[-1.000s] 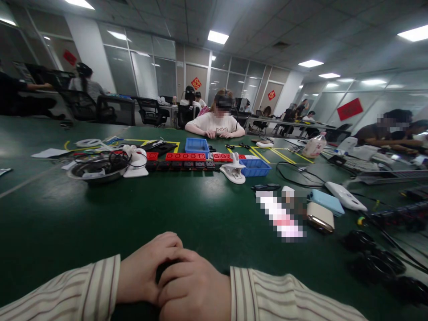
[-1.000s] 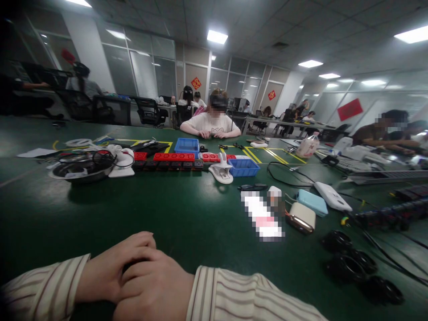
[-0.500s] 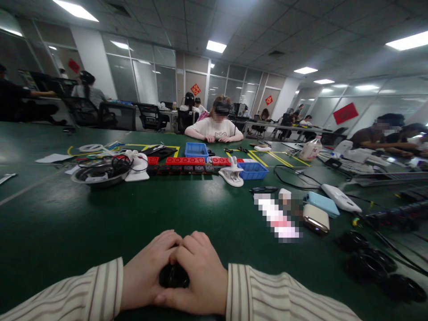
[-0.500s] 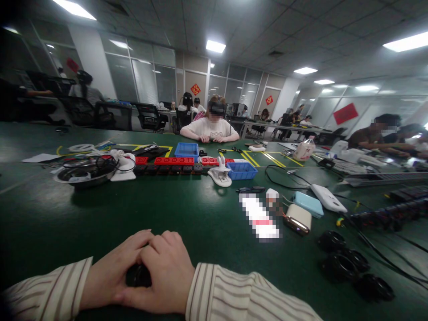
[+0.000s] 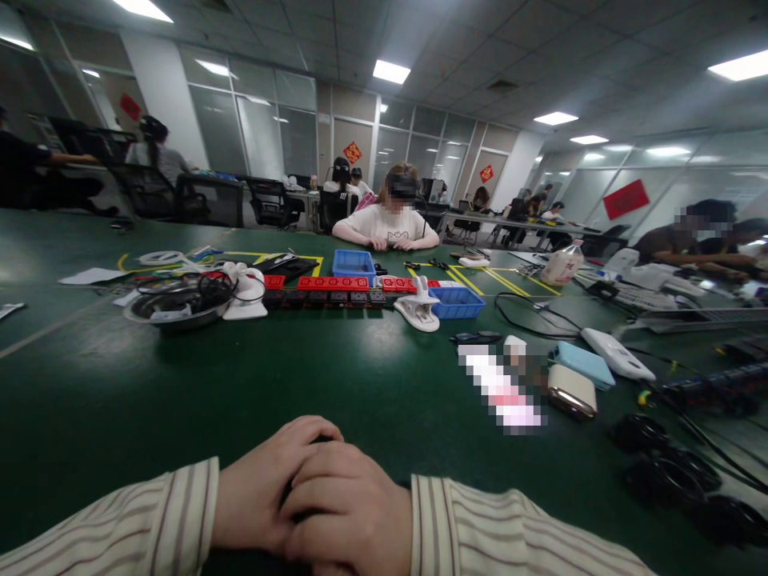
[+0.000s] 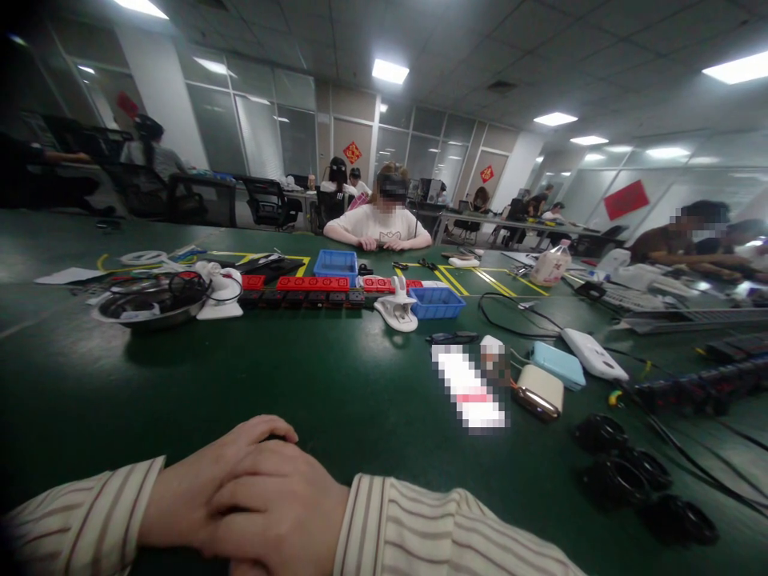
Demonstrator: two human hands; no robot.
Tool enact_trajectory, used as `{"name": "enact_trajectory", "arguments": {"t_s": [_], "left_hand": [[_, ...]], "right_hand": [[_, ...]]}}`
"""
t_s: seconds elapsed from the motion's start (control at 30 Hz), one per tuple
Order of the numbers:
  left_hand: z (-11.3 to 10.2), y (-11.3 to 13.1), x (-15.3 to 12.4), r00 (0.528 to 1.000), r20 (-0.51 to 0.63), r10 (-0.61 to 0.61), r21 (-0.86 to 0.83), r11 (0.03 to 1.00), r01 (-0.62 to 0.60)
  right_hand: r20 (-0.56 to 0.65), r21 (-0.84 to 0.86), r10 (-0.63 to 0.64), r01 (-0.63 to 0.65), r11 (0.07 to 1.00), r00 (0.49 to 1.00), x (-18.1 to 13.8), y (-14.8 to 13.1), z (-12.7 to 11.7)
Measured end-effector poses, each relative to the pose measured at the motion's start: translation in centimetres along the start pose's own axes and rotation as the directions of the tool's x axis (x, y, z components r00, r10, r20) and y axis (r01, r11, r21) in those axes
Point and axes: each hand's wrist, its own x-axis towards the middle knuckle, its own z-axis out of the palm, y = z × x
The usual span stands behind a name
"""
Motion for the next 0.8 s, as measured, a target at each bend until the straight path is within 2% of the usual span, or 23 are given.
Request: {"name": "enact_trajectory", "arguments": {"t_s": [0.1,0.2,0.27,0.33,0.4,0.57,0.7,0.8], "left_hand": [[0.2,-0.5,-0.1,0.998,-0.014,0.056,0.025,0.998,-0.056],[0.2,-0.9,-0.3,0.998,-0.036,0.047,0.036,0.998,-0.046],[0.3,-1.0,-0.5,0.998,-0.06,0.036,0.091,0.995,-0.031],[0.4,-0.9,-0.7,0.996,-0.077,0.048,0.157,0.987,-0.036],[0.5,-0.6,-0.8,0.995,-0.082,0.051,0.192,0.981,-0.035],[0.4,0.2,-0.4,0.997,-0.058,-0.05,0.163,0.985,0.059],[0.1,0.2,0.0,0.999,-0.014,-0.038,0.081,0.996,0.039],[0.1,-0.2,0.1,0.999,-0.019,-0.05,0.045,0.998,0.051]], "right_hand": [[-0.13,0.016,0.223,-0.223,0.975,0.966,0.3,-0.6,-0.7],[-0.144,-0.007,0.453,-0.459,0.889,0.88,0.4,-0.7,-1.0],[-0.12,-0.072,0.537,-0.547,0.834,0.835,0.4,-0.5,-0.8],[-0.094,-0.159,0.567,-0.574,0.803,0.818,0.2,-0.1,-0.3],[-0.076,-0.236,0.563,-0.563,0.792,0.823,0.2,0.1,0.0],[0.023,-0.323,0.502,-0.469,0.822,0.864,0.5,-0.4,-0.6],[0.19,-0.219,0.308,-0.266,0.939,0.932,0.8,-0.5,-1.3],[0.247,-0.116,0.133,-0.107,0.987,0.96,0.6,-0.1,-0.8]]}}
